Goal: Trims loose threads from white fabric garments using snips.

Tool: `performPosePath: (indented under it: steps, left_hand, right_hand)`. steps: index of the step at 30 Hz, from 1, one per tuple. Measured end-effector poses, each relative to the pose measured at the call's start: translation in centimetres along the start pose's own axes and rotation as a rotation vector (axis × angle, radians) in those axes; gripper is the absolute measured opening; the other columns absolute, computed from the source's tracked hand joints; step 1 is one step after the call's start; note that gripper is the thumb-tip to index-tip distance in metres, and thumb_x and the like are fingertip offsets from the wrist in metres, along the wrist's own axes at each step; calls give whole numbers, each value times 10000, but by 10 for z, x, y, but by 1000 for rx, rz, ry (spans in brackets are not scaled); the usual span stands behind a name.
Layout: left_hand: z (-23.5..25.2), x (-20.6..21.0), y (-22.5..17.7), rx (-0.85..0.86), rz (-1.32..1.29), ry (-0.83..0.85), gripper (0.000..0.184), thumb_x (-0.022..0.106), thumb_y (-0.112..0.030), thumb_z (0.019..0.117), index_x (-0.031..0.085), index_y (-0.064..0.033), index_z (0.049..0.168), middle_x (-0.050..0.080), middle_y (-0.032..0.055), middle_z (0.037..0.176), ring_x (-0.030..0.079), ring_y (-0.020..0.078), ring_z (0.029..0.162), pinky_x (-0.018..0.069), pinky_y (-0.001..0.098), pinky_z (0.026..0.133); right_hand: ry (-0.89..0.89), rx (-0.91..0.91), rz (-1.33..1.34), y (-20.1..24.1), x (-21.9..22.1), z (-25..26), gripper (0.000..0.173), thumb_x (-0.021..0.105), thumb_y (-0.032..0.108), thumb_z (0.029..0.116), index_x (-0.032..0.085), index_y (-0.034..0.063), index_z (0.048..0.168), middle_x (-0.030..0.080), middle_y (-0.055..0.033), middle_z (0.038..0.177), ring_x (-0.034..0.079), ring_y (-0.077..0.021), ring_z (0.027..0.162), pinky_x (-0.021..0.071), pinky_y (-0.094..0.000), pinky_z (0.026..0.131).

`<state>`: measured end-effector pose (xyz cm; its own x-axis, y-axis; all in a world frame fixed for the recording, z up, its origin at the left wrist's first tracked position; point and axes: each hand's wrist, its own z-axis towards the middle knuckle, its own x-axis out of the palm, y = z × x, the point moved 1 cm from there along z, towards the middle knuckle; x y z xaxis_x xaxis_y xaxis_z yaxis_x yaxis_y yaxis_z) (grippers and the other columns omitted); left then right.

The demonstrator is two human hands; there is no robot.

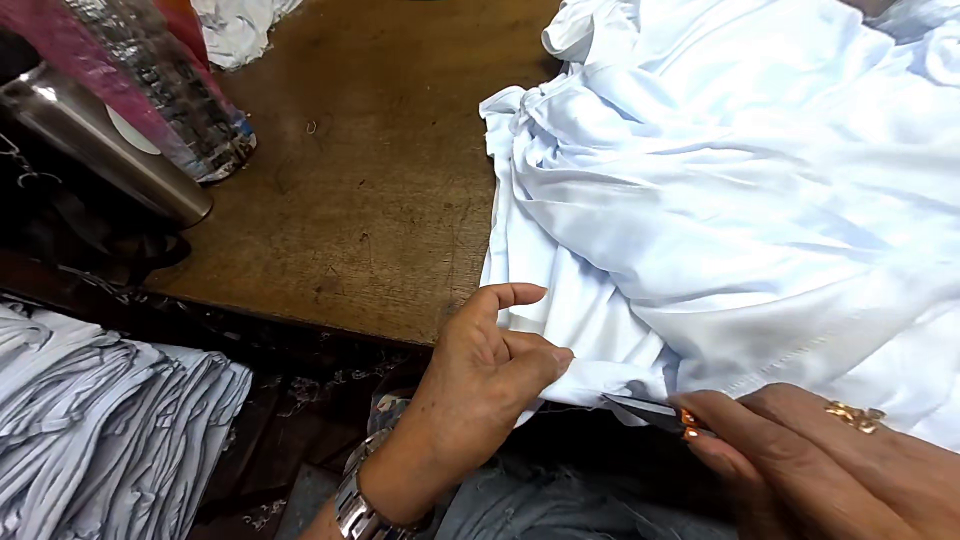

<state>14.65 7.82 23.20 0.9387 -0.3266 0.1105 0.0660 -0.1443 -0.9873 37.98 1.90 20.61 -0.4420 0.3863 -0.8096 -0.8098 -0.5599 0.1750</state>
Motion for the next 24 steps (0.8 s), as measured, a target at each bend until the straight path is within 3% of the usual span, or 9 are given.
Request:
performPosePath:
  steps: [10,18,24]
  left_hand:
    - [-1,6,-2,-81,-103,-55,496,610,-14,963,478,-55,1439,711,143,818,672,120,672,549,230,622]
    - [-3,10,2,-136,-128,-99,498,623,-21,956,491,-51,1435,712,139,825,670,120,688,553,237,648]
    - [-6,10,2,-35,-44,-58,492,606,-19,976,459,-66,1443,720,130,824,665,109,669,532,212,612]
  right_hand:
    - [-15,32,1,1,1,-4,412,405,328,1101,670,16,1154,594,-148,771,558,-279,651,409,-395,553]
    - [-46,14,-19,2,7,-4,368,431,298,1092,676,24,1070,581,-131,738,548,-269,620,390,-389,527]
    - [35,61,204,-7,-7,-8,469,308,363,1123,641,37,1177,629,-165,838,597,-258,699,459,-390,579]
